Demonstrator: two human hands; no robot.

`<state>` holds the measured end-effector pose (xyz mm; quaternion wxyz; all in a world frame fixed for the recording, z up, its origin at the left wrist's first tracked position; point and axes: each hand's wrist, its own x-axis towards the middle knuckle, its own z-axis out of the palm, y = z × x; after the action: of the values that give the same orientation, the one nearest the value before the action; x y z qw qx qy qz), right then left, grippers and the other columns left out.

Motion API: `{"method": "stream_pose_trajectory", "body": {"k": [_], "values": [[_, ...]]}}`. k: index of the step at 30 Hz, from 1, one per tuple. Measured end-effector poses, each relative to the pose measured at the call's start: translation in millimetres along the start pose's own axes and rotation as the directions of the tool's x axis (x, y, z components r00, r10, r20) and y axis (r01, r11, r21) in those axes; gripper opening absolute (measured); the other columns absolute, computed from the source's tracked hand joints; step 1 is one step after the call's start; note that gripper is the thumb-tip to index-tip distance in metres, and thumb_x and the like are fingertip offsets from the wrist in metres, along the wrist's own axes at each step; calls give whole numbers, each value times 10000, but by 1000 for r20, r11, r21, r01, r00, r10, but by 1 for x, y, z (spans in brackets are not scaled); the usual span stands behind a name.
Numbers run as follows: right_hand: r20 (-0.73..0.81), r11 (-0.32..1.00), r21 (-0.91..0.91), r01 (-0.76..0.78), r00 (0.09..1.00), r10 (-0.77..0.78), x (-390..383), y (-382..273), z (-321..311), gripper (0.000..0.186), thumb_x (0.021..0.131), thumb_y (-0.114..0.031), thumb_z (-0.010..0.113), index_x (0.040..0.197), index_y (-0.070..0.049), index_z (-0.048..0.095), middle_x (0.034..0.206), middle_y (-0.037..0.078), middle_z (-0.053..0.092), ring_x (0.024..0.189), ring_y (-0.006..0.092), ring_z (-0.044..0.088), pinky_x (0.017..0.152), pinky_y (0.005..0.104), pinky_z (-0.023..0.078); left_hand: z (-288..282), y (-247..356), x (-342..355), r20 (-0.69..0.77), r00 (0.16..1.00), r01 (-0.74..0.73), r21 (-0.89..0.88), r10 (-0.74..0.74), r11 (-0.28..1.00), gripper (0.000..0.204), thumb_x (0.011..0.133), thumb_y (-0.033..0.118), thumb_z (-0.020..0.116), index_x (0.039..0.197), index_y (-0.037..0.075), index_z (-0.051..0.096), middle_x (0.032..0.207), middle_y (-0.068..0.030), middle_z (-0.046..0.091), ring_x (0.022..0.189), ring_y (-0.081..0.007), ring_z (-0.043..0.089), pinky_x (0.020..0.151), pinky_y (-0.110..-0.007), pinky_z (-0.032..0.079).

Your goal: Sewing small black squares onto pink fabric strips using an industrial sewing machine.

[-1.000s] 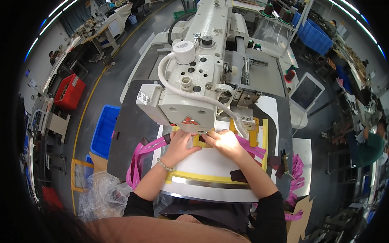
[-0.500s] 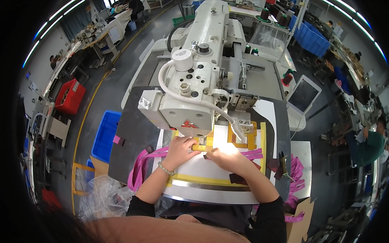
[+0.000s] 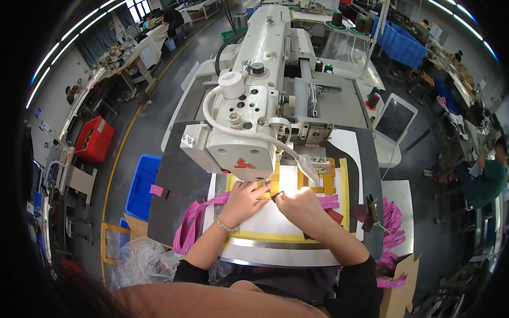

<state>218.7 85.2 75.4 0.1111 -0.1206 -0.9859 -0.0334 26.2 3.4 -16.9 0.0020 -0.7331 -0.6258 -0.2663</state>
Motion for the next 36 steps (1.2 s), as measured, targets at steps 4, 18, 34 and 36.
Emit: {"method": "stream_pose_trajectory", "body": {"k": [4, 18, 34, 36], "values": [[-177, 989, -149, -22, 984, -5, 2, 3, 8, 67, 730, -85, 633, 790, -69, 609, 626, -9, 533, 496, 132, 555, 456, 279, 389, 3, 2, 1, -90, 995, 53, 28, -51, 998, 446, 771, 301, 723, 1177, 132, 651, 846, -19, 586, 821, -191, 566, 754, -346, 392], [-106, 658, 752, 44, 993, 55, -2, -63, 4, 305, 855, -144, 658, 1146, -63, 613, 879, 67, 633, 703, 209, 653, 636, 339, 527, -44, -10, -21, 312, 913, 351, -929, -262, 120, 352, 817, -67, 577, 1166, -51, 624, 851, 5, 630, 777, -63, 559, 725, -214, 466], [540, -452, 745, -490, 841, -21, 16, 7, 65, 319, 899, -368, 629, 787, -69, 614, 851, 123, 691, 668, 170, 676, 597, 256, 507, -55, -2, -12, 341, 902, 406, -879, -265, 250, 500, 744, -23, 763, 1219, 20, 613, 606, 108, 367, 550, 0, 310, 509, -180, 253], [535, -489, 762, -424, 839, 106, 16, 8, 77, 370, 920, -427, 582, 813, -74, 596, 804, 113, 672, 633, 174, 671, 551, 266, 486, -55, -1, -10, 352, 896, 418, -872, -270, 254, 520, 745, -21, 763, 1237, 23, 598, 607, 107, 367, 551, 1, 311, 512, -180, 252]]}}
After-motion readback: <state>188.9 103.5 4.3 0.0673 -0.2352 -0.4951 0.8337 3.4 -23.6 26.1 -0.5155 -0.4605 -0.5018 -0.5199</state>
